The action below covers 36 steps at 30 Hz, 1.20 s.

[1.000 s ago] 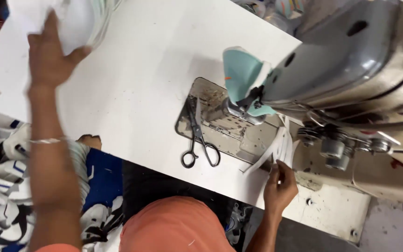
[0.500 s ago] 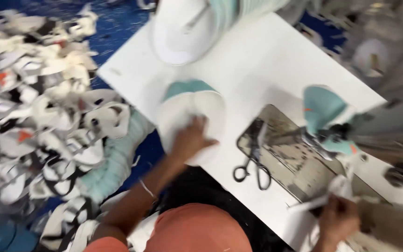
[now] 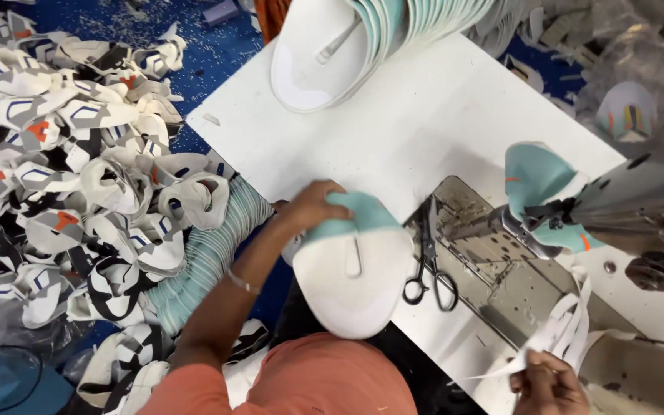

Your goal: Stitching a white elastic strap onto light blue shoe upper components using an industrial sewing machine.

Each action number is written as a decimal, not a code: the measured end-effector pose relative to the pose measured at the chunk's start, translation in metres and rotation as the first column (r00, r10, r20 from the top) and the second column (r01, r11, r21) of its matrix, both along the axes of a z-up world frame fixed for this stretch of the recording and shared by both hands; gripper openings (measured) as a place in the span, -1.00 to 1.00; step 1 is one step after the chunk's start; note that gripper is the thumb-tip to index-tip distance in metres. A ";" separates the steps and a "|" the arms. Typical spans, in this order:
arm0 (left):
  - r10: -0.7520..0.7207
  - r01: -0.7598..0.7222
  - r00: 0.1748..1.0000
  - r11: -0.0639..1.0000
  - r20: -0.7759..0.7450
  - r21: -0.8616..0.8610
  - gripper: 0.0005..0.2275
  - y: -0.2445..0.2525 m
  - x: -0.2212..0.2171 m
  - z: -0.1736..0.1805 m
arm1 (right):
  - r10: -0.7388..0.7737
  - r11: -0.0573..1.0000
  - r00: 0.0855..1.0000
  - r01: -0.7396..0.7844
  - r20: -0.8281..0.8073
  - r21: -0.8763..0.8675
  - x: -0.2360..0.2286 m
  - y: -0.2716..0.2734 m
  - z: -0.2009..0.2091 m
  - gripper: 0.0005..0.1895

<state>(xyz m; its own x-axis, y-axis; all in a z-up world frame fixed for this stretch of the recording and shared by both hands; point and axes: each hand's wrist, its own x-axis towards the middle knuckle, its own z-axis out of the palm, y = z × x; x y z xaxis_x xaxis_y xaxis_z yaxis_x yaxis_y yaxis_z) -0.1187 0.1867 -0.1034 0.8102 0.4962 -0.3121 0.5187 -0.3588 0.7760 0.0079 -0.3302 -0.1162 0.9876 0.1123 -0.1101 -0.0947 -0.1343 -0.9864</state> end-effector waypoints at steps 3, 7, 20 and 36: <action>0.033 -0.004 0.996 0.948 0.085 -0.320 -0.52 -0.056 -0.004 0.055 | 0.034 0.986 0.993 -0.015 -0.112 0.168 -0.025 0.012 0.006 -0.98; -0.162 0.230 0.904 0.964 0.395 -0.130 -0.72 -0.110 0.008 0.127 | 0.262 0.935 0.957 -0.220 -0.125 0.278 -0.058 0.074 0.094 -0.98; -0.279 0.379 0.753 0.924 0.596 -0.047 -0.67 -0.165 0.014 0.137 | 0.259 0.961 0.941 -0.274 -0.219 -0.039 -0.066 0.168 0.145 -0.89; -0.294 0.384 0.764 0.923 0.575 -0.039 -0.72 -0.164 0.023 0.128 | 0.082 0.959 0.980 -0.027 0.183 -0.282 -0.053 0.158 0.169 -0.67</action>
<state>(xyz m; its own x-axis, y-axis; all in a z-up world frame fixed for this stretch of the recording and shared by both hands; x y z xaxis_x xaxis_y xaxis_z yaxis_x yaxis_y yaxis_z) -0.0952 0.0230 0.0250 0.9712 0.1418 0.1916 -0.1445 -0.2891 0.9463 -0.0453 -0.1727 0.0526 0.9863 0.1586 0.0455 0.1069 -0.4045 -0.9083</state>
